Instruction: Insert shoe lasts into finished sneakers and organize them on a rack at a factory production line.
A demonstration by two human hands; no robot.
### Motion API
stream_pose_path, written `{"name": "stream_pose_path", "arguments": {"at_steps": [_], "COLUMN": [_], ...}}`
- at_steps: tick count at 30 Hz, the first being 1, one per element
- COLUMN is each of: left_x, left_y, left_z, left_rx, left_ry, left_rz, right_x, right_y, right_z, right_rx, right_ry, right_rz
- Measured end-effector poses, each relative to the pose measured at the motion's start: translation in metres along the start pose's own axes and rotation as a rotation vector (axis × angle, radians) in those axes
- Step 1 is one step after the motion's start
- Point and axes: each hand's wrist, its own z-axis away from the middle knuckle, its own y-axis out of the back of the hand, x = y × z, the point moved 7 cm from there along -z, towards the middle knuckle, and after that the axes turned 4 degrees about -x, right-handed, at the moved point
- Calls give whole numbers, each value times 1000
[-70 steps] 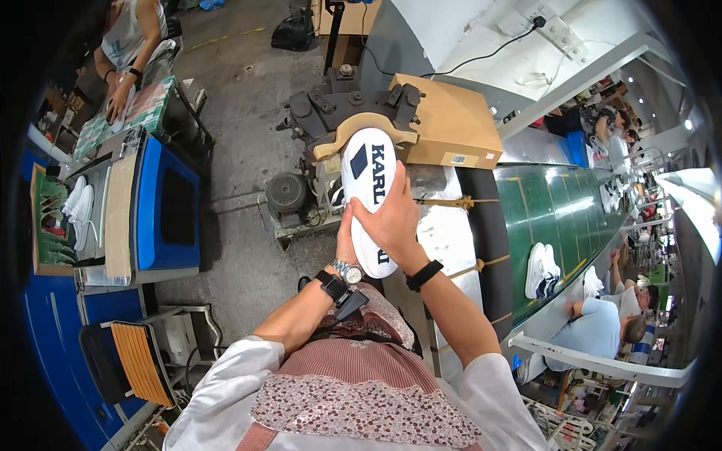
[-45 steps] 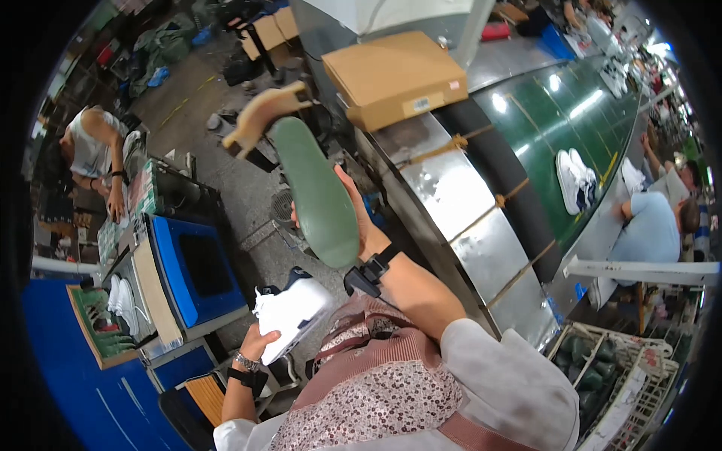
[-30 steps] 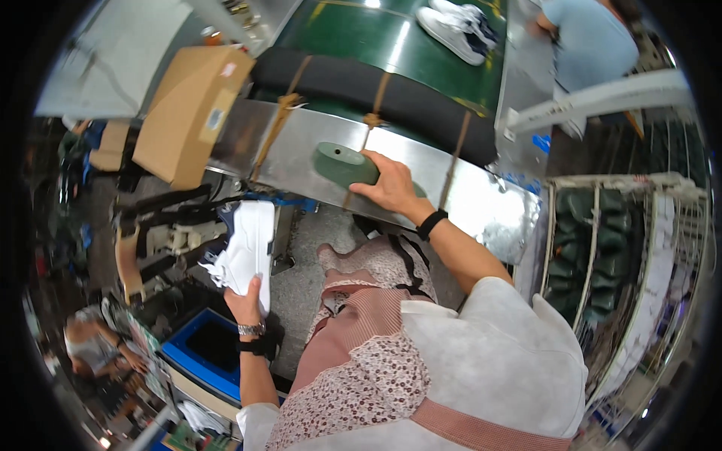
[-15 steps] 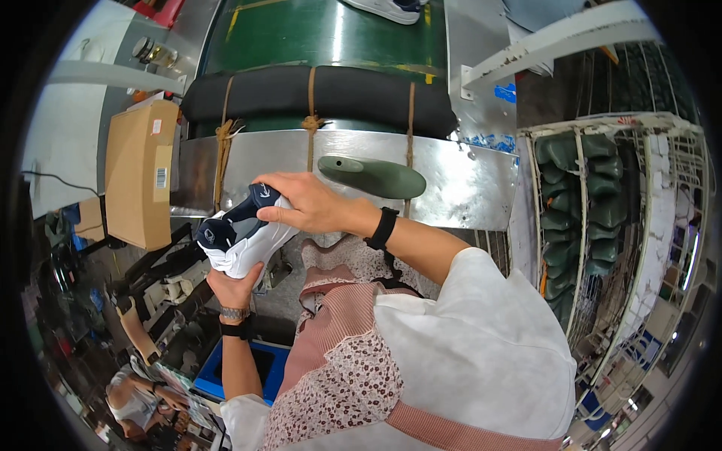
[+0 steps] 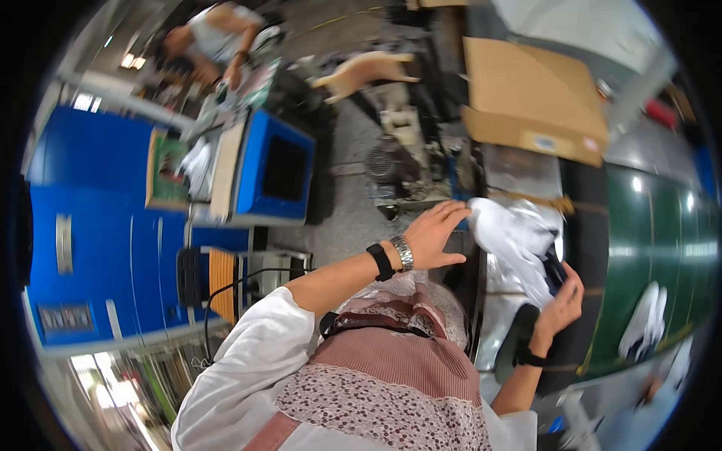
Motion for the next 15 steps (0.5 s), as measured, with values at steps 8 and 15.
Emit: {"name": "stream_pose_path", "arguments": {"at_steps": [8,15], "left_x": [-289,-495], "left_y": [84,307], "left_z": [263,444], "left_rx": [29,395], "left_ry": [1026,1412], "left_rz": [-55,-345], "right_x": [151,43], "right_y": [-35,-71], "right_z": [17,35], "right_rx": [-62,183], "right_ry": [115,151], "right_rz": [546,966]}}
